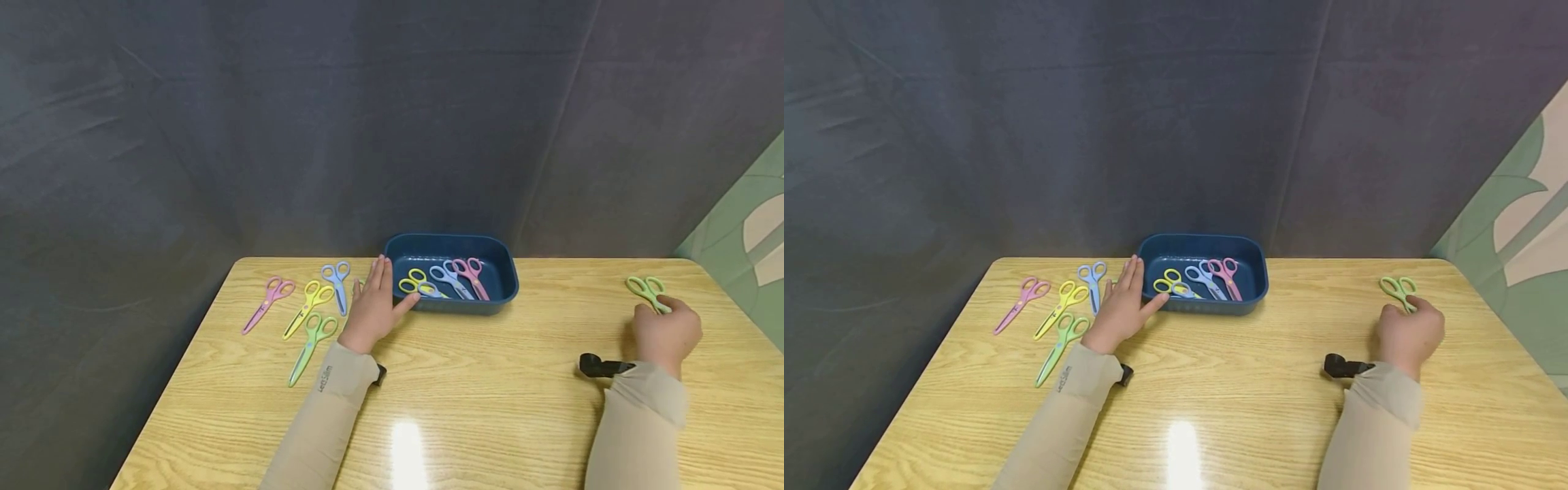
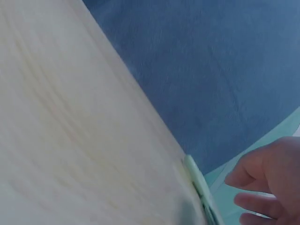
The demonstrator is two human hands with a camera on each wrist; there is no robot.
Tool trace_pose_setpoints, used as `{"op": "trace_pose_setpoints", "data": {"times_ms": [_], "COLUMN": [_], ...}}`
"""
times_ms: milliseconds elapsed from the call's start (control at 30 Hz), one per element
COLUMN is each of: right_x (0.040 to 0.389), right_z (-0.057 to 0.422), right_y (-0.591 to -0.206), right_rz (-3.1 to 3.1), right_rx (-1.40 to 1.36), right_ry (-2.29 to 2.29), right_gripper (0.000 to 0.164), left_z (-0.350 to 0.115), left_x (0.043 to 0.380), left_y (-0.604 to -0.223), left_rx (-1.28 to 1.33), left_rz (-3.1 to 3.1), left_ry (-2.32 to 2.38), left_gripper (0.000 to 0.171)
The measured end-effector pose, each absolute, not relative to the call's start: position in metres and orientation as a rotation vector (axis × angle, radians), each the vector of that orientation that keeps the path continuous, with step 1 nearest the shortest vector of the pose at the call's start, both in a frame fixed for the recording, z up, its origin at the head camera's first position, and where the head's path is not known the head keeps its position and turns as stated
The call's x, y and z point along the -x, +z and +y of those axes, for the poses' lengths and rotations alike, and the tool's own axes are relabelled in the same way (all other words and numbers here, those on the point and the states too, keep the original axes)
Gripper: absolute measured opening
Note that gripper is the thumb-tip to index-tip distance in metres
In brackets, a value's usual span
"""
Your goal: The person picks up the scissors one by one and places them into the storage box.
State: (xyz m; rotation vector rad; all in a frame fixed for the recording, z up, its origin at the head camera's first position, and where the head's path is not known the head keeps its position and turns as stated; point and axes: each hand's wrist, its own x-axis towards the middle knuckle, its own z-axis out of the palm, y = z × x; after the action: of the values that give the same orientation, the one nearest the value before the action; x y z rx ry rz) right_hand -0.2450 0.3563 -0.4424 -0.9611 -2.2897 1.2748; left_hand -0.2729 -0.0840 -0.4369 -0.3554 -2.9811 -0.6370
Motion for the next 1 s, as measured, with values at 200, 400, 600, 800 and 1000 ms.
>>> {"op": "trace_pose_setpoints", "data": {"times_ms": [200, 400, 600, 800, 1000], "right_x": [0.243, 0.242, 0.242, 0.246, 0.249], "right_z": [0.363, 0.364, 0.367, 0.369, 0.372], "right_y": [-0.448, -0.455, -0.460, -0.463, -0.460], "right_rz": [-2.205, -2.170, -2.252, -2.262, -2.221], "right_rx": [1.055, 1.089, 1.108, 1.163, 1.239], "right_ry": [1.336, 1.333, 1.273, 1.191, 1.211], "right_gripper": [0.064, 0.065, 0.063, 0.060, 0.059], "left_z": [-0.085, -0.085, -0.085, -0.085, -0.085], "left_x": [0.273, 0.272, 0.273, 0.274, 0.274], "left_y": [-0.437, -0.437, -0.440, -0.439, -0.438], "left_rx": [0.362, 0.358, 0.356, 0.362, 0.364], "left_rz": [-2.969, -2.971, -2.978, -2.971, -2.973], "left_ry": [-0.656, -0.659, -0.654, -0.652, -0.666], "left_gripper": [0.093, 0.093, 0.094, 0.094, 0.093]}}
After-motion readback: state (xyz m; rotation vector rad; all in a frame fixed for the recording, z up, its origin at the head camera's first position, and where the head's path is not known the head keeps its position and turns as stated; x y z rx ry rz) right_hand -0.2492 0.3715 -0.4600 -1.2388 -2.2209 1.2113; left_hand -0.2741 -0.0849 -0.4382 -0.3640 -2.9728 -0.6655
